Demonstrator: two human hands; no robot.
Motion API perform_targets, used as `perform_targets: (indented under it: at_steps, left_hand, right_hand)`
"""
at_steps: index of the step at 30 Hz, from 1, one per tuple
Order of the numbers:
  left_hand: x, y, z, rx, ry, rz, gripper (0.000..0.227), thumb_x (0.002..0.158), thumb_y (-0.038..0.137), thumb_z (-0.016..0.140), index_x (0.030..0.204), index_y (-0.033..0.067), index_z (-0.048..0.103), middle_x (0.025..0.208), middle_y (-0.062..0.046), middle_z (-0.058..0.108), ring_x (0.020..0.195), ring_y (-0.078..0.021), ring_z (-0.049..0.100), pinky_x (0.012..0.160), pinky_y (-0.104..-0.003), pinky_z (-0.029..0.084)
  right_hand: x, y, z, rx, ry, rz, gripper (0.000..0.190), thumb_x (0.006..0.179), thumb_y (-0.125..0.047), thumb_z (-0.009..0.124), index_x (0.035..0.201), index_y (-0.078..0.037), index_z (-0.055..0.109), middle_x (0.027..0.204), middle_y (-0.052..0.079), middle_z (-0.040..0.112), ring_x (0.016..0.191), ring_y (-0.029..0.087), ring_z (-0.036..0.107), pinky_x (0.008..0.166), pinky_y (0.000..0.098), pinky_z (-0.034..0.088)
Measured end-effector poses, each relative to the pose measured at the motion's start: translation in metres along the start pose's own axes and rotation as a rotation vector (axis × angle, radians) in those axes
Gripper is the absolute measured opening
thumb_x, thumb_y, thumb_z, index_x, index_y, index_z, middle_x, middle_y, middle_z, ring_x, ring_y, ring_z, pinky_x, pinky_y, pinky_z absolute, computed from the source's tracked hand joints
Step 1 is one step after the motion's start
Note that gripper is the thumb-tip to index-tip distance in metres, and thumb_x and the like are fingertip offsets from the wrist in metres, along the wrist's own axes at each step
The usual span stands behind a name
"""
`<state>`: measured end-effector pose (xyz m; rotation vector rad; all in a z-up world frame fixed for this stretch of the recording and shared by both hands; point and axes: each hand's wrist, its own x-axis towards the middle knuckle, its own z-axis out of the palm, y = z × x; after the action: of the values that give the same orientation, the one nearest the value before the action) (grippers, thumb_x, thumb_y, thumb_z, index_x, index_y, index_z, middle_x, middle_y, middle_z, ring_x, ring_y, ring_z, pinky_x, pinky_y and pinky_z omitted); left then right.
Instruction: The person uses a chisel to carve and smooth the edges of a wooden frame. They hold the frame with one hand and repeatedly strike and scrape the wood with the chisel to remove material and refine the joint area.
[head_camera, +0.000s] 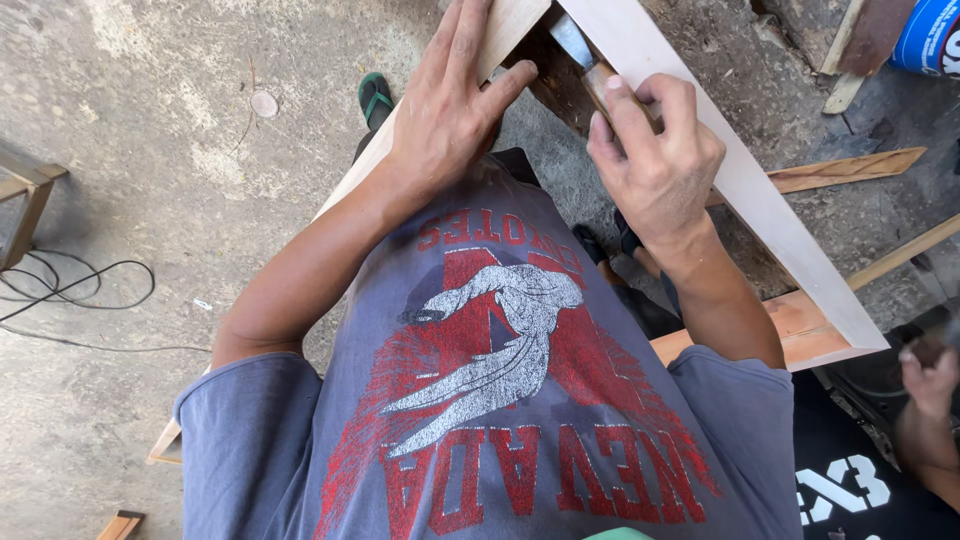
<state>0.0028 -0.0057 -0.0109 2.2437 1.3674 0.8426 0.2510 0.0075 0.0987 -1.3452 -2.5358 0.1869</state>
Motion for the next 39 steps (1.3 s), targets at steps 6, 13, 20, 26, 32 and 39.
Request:
perform_targets:
  at_steps: [6,13,20,26,32,39]
  left_hand:
    - [0.002,0.000,-0.005,-0.069,-0.064,-0.027,0.070,0.088,-0.001,0.073,0.153,0.0187,0.057,0.154,-0.025,0.038,0.141,-0.0480,0.045,0.114,-0.054,0.045]
    - [0.000,0.002,-0.004,-0.042,0.076,-0.017,0.076,0.088,-0.006,0.070,0.156,0.0157,0.046,0.150,-0.022,0.044,0.135,-0.0446,0.050,0.114,-0.050,0.047]
    - [0.018,0.008,0.029,0.389,0.099,-0.085,0.068,0.090,0.002,0.062,0.155,0.0210,0.051,0.142,-0.024,0.043,0.134,-0.0459,0.043,0.116,-0.062,0.032]
    - [0.020,-0.001,0.052,0.399,0.062,-0.156,0.056,0.102,0.009,0.055,0.157,0.0173,0.054,0.157,-0.026,0.034,0.147,-0.0477,0.029,0.124,-0.067,0.015]
    - [0.020,-0.008,0.076,0.432,0.148,-0.123,0.044,0.105,0.006,0.051,0.145,0.0146,0.064,0.169,-0.031,0.011,0.159,-0.0473,0.005,0.131,-0.062,0.005]
    - [0.009,-0.016,0.090,0.516,0.204,-0.098,0.033,0.101,0.002,0.054,0.129,0.0094,0.070,0.165,-0.030,0.002,0.161,-0.0466,-0.003,0.133,-0.060,-0.001]
  right_hand:
    - [-0.010,0.009,0.008,-0.135,0.049,-0.161,0.032,0.100,-0.009,0.082,0.128,-0.001,0.070,0.107,0.010,0.057,0.080,0.022,0.064,0.066,0.0340,0.053]
    - [-0.046,0.002,0.021,0.015,0.184,-0.103,0.031,0.098,-0.015,0.086,0.124,-0.003,0.075,0.105,0.013,0.063,0.074,0.018,0.064,0.056,0.0285,0.051]
    - [-0.089,-0.018,0.024,0.337,0.278,0.218,0.032,0.098,-0.006,0.084,0.127,-0.001,0.072,0.112,0.017,0.061,0.087,0.024,0.067,0.069,0.0344,0.056]
    - [-0.105,-0.028,0.033,0.333,0.316,0.249,0.032,0.099,-0.008,0.086,0.127,-0.002,0.073,0.114,0.015,0.062,0.099,0.029,0.067,0.082,0.0413,0.057]
    - [-0.122,-0.018,0.028,0.364,0.371,0.309,0.033,0.098,-0.011,0.084,0.127,-0.001,0.072,0.113,0.017,0.062,0.099,0.031,0.068,0.079,0.0408,0.058]
    - [-0.141,-0.009,0.042,0.414,0.367,0.320,0.032,0.099,-0.014,0.083,0.126,-0.001,0.072,0.112,0.016,0.062,0.098,0.029,0.068,0.079,0.0412,0.058]
